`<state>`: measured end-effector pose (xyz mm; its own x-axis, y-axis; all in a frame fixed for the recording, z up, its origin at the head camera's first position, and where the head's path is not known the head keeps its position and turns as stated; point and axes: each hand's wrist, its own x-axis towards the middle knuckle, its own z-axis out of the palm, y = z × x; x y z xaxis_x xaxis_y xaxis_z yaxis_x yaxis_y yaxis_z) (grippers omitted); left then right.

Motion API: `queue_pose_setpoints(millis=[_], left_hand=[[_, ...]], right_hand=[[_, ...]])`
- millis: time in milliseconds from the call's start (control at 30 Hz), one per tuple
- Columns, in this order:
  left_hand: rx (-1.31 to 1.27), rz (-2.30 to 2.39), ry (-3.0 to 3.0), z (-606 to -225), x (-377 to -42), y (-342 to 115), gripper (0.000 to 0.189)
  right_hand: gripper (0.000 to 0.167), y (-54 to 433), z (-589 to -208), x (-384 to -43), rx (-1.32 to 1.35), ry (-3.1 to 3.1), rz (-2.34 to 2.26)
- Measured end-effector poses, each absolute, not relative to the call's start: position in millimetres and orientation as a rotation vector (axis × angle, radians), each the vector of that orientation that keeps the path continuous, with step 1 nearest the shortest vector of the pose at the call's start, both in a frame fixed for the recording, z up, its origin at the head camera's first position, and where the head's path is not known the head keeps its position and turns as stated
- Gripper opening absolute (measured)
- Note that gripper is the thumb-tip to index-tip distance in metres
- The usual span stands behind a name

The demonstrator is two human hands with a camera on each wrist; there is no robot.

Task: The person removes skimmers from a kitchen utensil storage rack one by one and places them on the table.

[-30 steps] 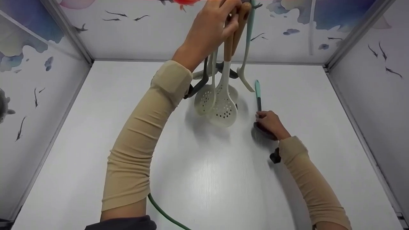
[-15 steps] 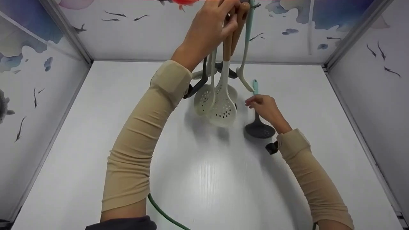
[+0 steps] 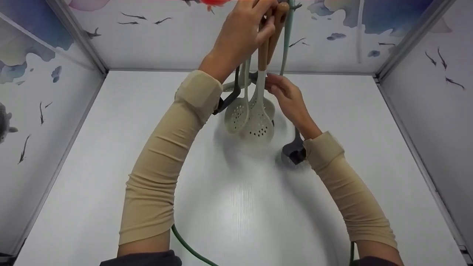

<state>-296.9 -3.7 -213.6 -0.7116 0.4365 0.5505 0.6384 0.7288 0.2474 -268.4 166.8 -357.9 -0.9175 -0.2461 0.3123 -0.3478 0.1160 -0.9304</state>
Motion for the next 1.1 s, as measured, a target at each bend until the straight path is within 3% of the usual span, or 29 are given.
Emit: queue_pose_setpoints(millis=[733, 1100], left_hand=[[-0.795, -0.596, -2.485, -214, -298, -2, 0.035], [-0.776, -0.625, -2.497, -214, -297, 0, 0.033]], right_hand=[[0.033, 163, -353, -276, 0.449, -2.526, 1.772], [0.028, 176, -361, -267, 0.590, -2.363, 1.974]])
